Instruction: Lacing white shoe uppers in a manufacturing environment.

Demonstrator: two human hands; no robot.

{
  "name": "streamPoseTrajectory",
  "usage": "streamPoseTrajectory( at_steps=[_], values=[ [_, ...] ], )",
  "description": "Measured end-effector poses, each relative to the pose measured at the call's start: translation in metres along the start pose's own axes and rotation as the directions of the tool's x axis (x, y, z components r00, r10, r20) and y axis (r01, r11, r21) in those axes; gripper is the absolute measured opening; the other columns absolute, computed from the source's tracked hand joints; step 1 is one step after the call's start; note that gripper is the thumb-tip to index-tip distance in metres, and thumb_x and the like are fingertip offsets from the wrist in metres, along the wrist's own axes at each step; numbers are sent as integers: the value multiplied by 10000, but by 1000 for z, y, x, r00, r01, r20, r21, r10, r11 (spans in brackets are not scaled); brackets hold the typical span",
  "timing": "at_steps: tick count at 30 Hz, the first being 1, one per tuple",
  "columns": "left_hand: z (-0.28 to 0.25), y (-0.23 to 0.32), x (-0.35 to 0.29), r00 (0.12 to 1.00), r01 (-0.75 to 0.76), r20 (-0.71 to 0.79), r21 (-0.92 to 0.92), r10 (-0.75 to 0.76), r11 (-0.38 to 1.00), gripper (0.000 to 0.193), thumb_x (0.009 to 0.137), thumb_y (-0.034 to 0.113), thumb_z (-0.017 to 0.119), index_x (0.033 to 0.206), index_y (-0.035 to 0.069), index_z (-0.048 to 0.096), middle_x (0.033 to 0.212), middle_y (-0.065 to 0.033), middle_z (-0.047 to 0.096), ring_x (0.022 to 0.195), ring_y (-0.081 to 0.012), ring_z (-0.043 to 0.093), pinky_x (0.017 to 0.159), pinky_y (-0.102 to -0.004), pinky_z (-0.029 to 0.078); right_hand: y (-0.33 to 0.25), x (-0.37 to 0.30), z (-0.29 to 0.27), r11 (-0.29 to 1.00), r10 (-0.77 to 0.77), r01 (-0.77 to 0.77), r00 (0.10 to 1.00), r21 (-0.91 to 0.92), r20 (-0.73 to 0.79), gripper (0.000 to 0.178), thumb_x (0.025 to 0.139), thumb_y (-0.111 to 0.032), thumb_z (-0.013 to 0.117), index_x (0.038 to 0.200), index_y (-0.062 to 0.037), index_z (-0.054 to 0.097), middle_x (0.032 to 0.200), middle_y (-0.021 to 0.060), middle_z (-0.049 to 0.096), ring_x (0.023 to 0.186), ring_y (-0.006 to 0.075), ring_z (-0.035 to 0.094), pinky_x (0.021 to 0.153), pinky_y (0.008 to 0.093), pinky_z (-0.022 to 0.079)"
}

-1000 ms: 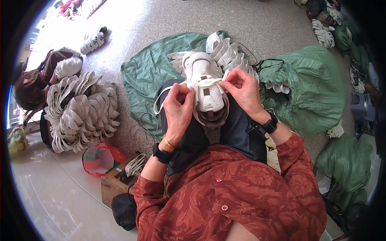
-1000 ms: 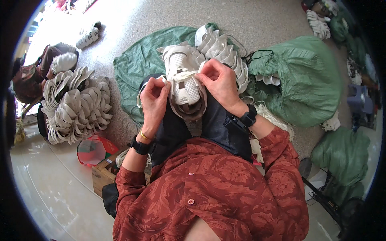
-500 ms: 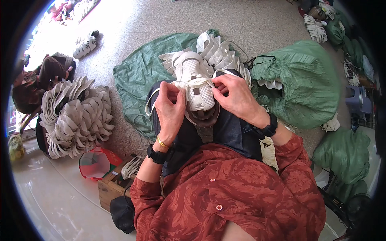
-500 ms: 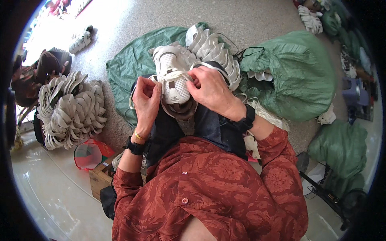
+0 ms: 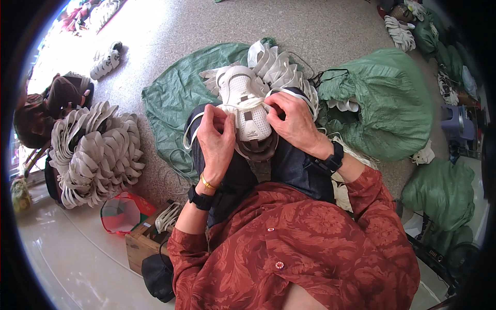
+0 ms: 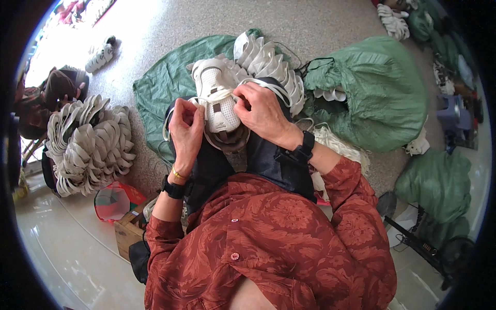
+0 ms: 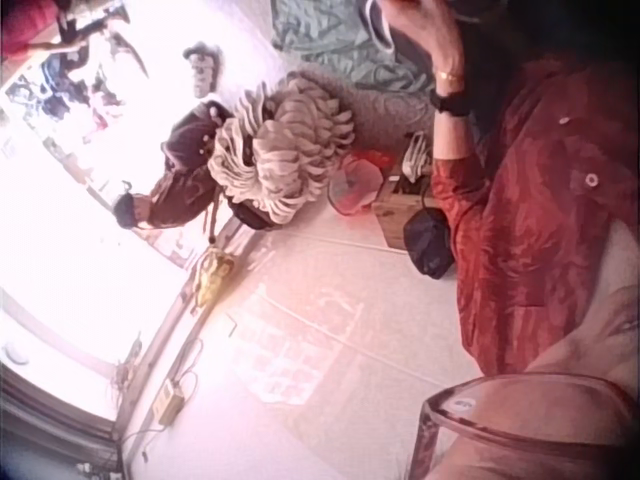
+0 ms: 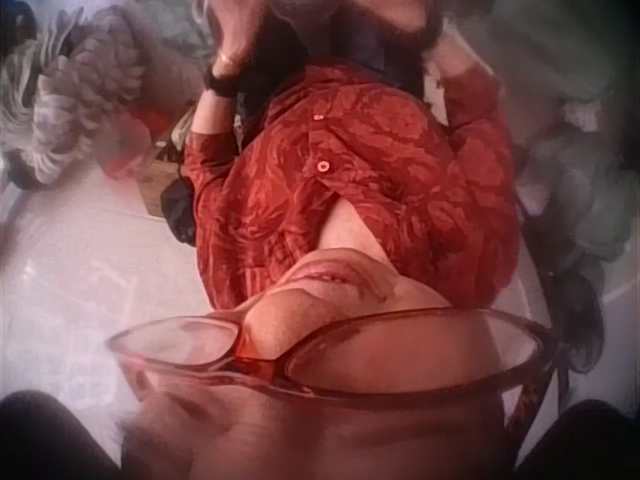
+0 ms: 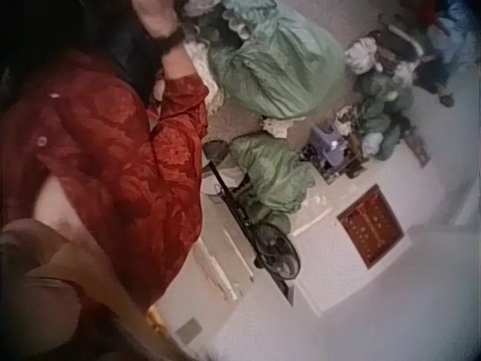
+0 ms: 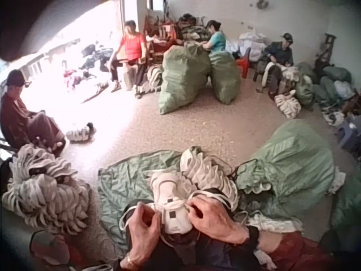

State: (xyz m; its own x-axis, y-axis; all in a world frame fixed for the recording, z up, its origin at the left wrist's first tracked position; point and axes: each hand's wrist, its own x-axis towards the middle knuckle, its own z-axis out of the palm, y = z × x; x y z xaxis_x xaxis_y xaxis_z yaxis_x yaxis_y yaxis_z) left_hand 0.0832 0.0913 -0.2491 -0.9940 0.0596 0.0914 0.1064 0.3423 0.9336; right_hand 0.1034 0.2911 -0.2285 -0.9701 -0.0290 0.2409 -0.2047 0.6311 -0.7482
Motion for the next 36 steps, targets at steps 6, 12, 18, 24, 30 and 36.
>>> streamPoseTrajectory(
  at_steps=[6,12,18,24,30,36],
  values=[
    [-1,-1,-1,1000,-10,-10,-15,9,1000,172,871,11,687,873,10,515,703,-42,580,600,-111,550,580,-283,466,-3,2,0,1000,10,-10,1000,5,-4,149,794,-57,648,917,26,659,809,171,639,698,326,642,642,414,501],
    [0,-1,0,1000,0,-6,-31,0,1000,175,868,14,690,858,11,516,691,-40,575,596,-110,547,574,-283,460,4,1,1,989,119,-117,993,92,-17,211,777,-75,704,965,19,683,789,146,697,691,241,701,660,318,563],
    [-1,1,1,1000,7,1,-22,-7,1000,183,865,17,696,851,14,514,683,-40,571,593,-112,546,575,-286,461,2,1,1,929,284,-275,959,247,-2,159,801,-32,683,952,16,685,830,122,733,735,156,717,718,273,582],
    [-1,-2,-1,1000,-11,10,-34,11,999,180,910,37,684,867,19,510,722,15,509,627,-42,466,560,-233,412,7,-3,4,961,168,-165,986,220,3,157,806,-4,654,956,31,685,849,128,721,739,223,705,719,313,571],
    [0,-2,0,999,-29,-38,-61,26,998,202,884,6,701,864,22,501,736,15,505,631,-45,467,566,-229,410,-14,-2,-3,920,-226,249,968,-302,110,167,806,-5,610,963,14,662,929,137,638,915,304,641,810,387,534],
    [-4,11,2,993,-117,-25,71,119,991,168,839,-19,709,870,9,547,745,-24,519,614,-101,483,573,-263,423,-12,11,-8,813,-342,397,918,-426,203,90,773,-4,581,860,6,600,901,117,579,843,299,611,760,392,527]
  ],
)
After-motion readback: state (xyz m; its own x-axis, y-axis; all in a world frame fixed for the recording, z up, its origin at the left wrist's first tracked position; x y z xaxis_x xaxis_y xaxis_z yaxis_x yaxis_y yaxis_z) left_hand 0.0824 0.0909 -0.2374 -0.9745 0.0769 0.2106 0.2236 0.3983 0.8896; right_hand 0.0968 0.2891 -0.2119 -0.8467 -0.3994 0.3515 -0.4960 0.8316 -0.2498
